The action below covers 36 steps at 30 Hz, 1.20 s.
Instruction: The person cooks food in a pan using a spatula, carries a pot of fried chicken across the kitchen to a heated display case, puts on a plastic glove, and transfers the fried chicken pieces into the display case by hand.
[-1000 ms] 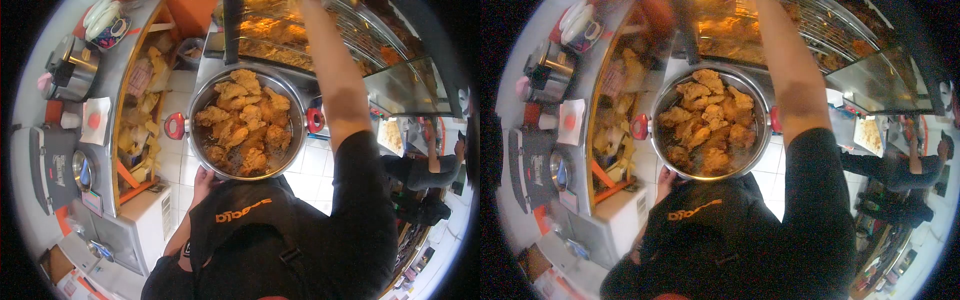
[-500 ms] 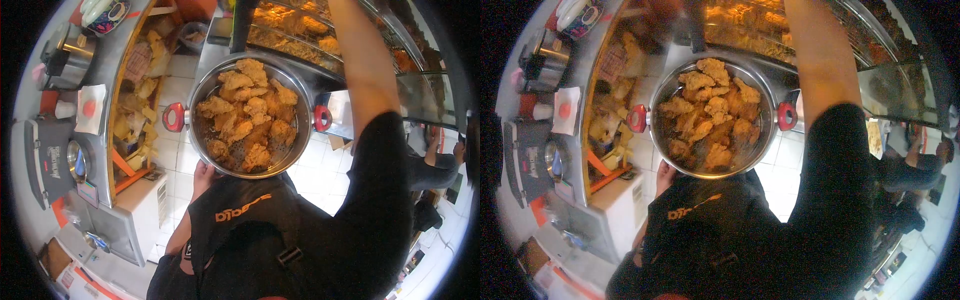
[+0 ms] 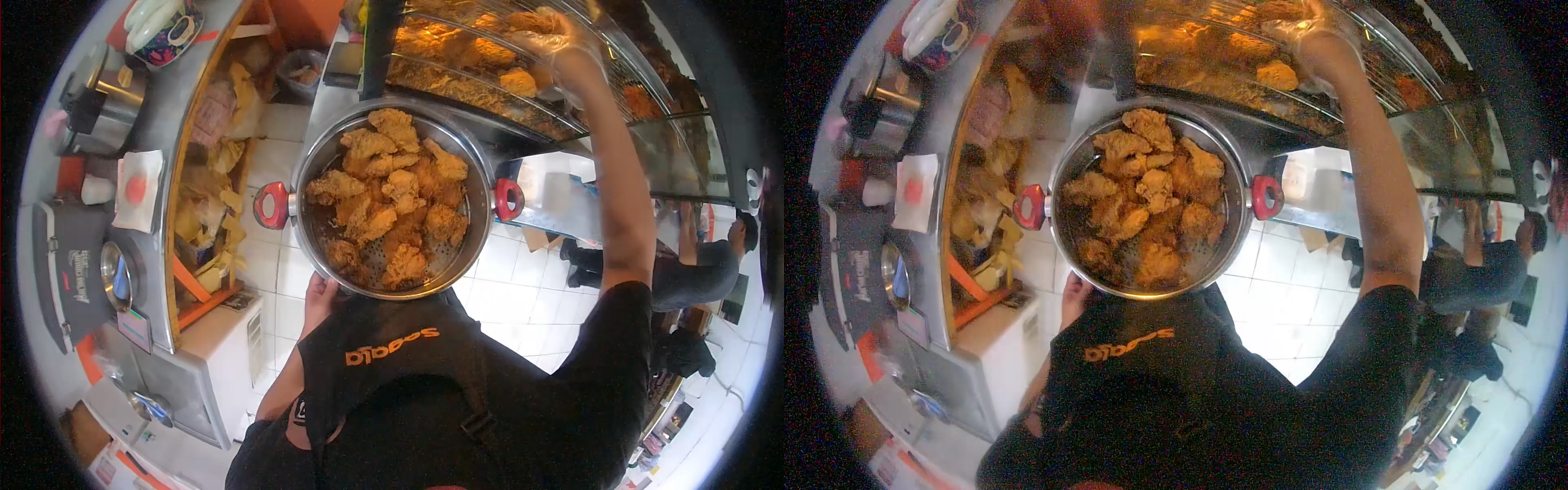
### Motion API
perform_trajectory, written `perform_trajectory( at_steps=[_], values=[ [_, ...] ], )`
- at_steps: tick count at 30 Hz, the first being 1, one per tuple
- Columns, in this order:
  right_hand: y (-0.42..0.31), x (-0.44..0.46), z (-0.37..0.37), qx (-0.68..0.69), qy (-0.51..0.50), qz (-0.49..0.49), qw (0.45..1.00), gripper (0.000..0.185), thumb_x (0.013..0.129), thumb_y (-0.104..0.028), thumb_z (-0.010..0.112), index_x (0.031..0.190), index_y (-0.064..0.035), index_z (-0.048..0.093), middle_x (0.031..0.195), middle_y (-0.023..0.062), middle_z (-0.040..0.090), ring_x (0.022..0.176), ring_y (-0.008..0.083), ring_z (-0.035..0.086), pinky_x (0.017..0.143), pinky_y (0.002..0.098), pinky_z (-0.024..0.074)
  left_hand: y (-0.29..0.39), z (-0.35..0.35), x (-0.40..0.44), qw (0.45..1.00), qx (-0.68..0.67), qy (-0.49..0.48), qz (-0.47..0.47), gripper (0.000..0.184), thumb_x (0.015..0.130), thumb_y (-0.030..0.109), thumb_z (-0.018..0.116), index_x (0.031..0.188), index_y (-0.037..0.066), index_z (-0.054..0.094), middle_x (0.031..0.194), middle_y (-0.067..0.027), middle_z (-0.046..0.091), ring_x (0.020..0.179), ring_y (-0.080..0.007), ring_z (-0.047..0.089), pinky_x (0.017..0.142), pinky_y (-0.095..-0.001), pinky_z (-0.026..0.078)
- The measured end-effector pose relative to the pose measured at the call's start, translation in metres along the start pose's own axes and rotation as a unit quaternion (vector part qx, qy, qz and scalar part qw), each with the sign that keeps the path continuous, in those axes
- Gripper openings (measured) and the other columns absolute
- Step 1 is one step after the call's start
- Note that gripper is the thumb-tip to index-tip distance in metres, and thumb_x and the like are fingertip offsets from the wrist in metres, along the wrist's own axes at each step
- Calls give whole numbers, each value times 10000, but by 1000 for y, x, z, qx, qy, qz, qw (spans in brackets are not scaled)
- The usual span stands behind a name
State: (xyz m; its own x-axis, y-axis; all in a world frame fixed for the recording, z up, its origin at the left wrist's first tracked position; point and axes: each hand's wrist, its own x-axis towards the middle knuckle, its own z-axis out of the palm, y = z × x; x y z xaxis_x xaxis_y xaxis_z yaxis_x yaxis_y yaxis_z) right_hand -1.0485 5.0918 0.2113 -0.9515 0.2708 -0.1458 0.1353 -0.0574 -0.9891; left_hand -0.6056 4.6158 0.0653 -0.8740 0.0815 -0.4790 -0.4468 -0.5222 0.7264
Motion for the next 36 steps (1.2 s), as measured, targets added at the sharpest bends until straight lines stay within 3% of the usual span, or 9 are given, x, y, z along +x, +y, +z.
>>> perform_trajectory(
  at_steps=[12,21,24,29,31,33,34,36],
  values=[
    [-6,57,9,62,1,-24,998,354,949,-174,533,1275,-41,492,1165,92,559,858,186,535,890,350,454,6,9,0,998,4,48,-31,424,948,250,580,1287,46,428,1141,-94,614,960,-185,639,777,-319,546],
    [24,126,23,185,-8,-49,982,350,970,-164,506,1297,-43,473,1186,93,543,857,187,519,912,351,447,12,18,-2,998,-12,52,-28,416,954,261,573,1282,46,436,1151,-87,614,985,-181,631,812,-314,527],
    [-3,48,87,-52,5,-25,998,255,985,-191,480,1193,-49,518,1070,83,568,849,192,505,898,347,434,13,13,-4,998,18,41,-37,441,951,277,578,1295,45,429,1161,-87,610,998,-189,627,821,-323,526],
    [-7,-26,50,-207,-32,-72,975,307,859,-269,666,1075,-54,633,884,73,668,699,177,631,662,360,497,12,11,0,1000,11,23,-17,494,932,300,602,1312,44,419,1166,-87,610,1002,-207,630,805,-337,537],
    [-21,-134,100,-360,52,-270,891,310,867,-286,662,1117,-104,637,929,39,678,806,167,636,751,355,492,11,6,0,1000,15,18,-12,509,925,312,611,1313,44,420,1167,-88,611,1006,-208,630,796,-340,540],
    [-28,-212,138,-506,85,-411,754,331,876,-328,657,1160,-159,637,1018,-10,682,946,152,626,866,341,473,11,7,0,1000,12,21,-16,518,920,323,617,1311,44,423,1169,-89,611,1008,-207,629,787,-340,542],
    [1,-221,135,-550,-10,-430,716,358,877,-372,641,1176,-176,630,1072,-21,669,1012,147,600,927,337,437,11,7,-1,1000,-9,16,-20,493,927,298,611,1311,49,427,1170,-90,612,1013,-205,629,803,-344,538],
    [35,-245,151,-578,-142,-230,770,396,880,-427,609,1200,-194,619,1159,-25,644,1096,157,567,1017,338,379,8,6,1,1000,-8,10,5,464,935,270,601,1304,46,431,1166,-87,615,1001,-200,633,811,-341,535]
  ],
)
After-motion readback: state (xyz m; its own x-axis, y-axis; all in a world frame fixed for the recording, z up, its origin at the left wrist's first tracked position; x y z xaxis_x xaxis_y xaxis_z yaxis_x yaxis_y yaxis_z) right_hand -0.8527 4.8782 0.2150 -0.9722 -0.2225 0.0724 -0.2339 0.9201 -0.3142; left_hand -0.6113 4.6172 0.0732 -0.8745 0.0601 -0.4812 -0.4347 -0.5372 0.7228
